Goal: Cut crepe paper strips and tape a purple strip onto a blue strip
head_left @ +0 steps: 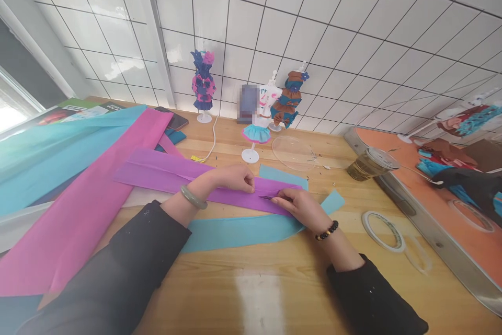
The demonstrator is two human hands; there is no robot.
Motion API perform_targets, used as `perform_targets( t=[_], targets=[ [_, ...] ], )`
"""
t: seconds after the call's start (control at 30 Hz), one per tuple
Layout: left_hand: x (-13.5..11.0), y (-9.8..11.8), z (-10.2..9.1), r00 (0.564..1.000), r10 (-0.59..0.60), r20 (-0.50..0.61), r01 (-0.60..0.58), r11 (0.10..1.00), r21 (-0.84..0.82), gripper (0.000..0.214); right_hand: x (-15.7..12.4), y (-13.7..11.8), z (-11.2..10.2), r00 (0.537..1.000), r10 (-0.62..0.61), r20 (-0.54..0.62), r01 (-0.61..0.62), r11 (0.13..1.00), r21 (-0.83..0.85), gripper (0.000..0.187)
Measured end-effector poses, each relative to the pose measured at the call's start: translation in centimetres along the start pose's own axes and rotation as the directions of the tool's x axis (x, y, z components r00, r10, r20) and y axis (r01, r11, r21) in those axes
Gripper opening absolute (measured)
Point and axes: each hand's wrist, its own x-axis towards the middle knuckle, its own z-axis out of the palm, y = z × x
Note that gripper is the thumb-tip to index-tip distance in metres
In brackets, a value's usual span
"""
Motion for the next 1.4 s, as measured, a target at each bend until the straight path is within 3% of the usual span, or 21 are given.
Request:
perform_targets(
  t=[0.63, 1.4],
  targets=[
    [-0.2, 0.1, 0.1, 1.000, 0.027, -0.013, -0.027, 0.999, -0.026, 0.019, 1.5, -2.4, 1.0, 1.000, -0.024, -0.007, 0.024, 0.998, -0.052, 0.039],
    [0.0, 0.1, 0.2, 0.998, 0.046, -0.037, -0.048, 0.998, -0.047, 0.017, 1.7, -1.9, 1.5, 0.999, -0.030, -0.010, 0.030, 0.999, -0.026, 0.037]
  ],
)
